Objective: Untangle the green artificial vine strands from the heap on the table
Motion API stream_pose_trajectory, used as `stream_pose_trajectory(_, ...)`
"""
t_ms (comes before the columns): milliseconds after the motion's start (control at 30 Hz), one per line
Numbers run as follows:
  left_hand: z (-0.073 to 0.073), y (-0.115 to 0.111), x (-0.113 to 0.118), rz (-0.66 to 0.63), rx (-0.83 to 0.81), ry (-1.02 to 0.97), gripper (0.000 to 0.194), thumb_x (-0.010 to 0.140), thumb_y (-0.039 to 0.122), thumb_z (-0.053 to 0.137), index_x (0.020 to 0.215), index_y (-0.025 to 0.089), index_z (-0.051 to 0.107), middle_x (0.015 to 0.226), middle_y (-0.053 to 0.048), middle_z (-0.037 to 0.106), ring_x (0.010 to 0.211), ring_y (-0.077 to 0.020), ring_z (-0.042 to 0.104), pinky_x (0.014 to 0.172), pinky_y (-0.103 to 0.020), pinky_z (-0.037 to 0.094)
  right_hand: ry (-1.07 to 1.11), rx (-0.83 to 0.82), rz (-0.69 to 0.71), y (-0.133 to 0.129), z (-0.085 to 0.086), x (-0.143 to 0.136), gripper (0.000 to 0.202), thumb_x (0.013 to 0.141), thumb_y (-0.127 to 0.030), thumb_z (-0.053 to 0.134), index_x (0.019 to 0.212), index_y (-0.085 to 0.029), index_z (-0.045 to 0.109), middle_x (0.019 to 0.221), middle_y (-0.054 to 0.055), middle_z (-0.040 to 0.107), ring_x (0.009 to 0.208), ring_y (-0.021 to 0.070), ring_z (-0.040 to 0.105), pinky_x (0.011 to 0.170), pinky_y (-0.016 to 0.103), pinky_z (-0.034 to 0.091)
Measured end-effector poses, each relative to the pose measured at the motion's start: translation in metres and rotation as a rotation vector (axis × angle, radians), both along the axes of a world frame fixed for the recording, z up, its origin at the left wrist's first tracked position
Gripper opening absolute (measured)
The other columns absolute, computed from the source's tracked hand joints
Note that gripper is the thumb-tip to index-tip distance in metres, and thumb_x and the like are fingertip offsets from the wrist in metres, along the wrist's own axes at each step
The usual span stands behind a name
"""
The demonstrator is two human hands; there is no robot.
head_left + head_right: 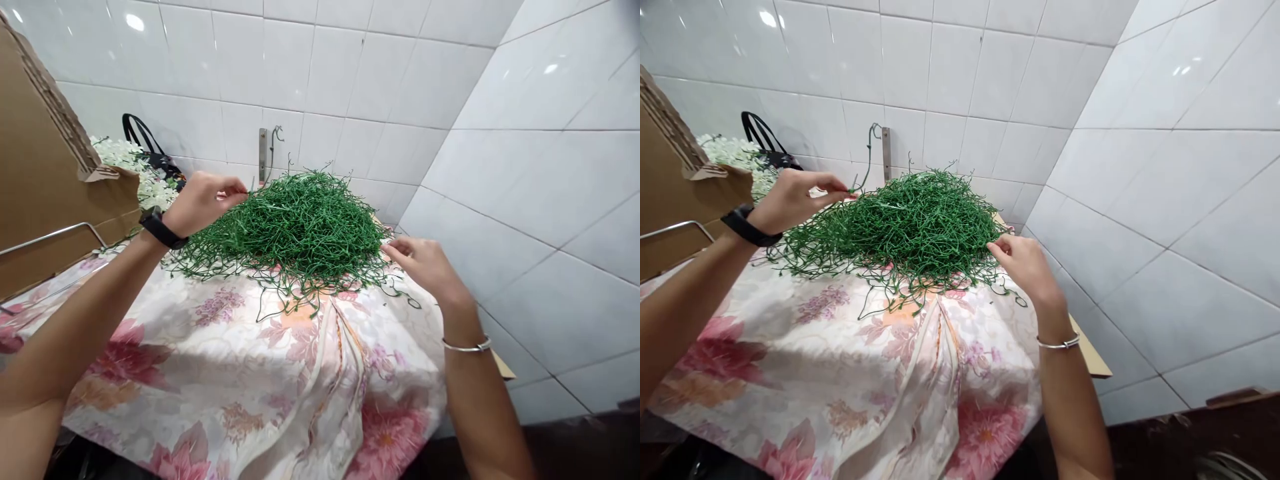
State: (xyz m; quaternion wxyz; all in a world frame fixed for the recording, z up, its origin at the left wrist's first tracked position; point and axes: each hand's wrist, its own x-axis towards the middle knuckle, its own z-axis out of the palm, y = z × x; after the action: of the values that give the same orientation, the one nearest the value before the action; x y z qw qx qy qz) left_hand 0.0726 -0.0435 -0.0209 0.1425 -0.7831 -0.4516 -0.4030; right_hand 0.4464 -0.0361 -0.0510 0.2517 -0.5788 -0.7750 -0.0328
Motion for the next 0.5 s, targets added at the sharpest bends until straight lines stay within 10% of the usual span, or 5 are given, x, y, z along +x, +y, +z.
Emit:
stream_pose_trajectory(167, 0.005, 0.017, 0.002, -0.089, -0.05, -0.403, 0.022, 0.074, 0.033, 0.063, 0.083, 0.013, 0.061, 0.069, 0.002, 0.063, 0.06, -0.0068, 0.056, 0.057, -0.024, 0.048, 0.046, 0.06, 0.214, -0.013, 0.01, -0.023, 0.029, 0.083, -0.041, 0.046, 0.071, -0.018, 0.059, 0.067, 0.0, 0.06, 0.059, 0.0102, 0.049, 0.058, 0.024, 0.036)
stream_pose_trajectory(300, 0.019, 0.034, -0.004, -0.118, 0.268, -0.652, 0.025, 0.081, 0.035, 0.058, 0.09, 0.012, 0.051, 0.073, 0.005, 0.057, 0.063, -0.0023, 0.055, 0.059, -0.022, 0.049, 0.056, 0.055, 0.393, -0.027, 0.024, -0.047, 0.025, 0.085, -0.036, 0.046, 0.076, -0.017, 0.06, 0.073, 0.002, 0.06, 0.065, 0.0101, 0.051, 0.059, 0.023, 0.037)
stream_pose_trajectory(500, 0.05, 0.053, -0.015, -0.036, 0.357, -0.583, 0.037, 0.08, 0.047, 0.055, 0.089, 0.012, 0.049, 0.072, 0.005, 0.055, 0.065, -0.0006, 0.052, 0.058, -0.019, 0.045, -0.156, -0.018, 0.543, -0.035, 0.04, -0.077, 0.027, 0.087, -0.036, 0.041, 0.082, -0.016, 0.058, 0.08, 0.003, 0.059, 0.074, 0.0122, 0.051, 0.068, 0.026, 0.037)
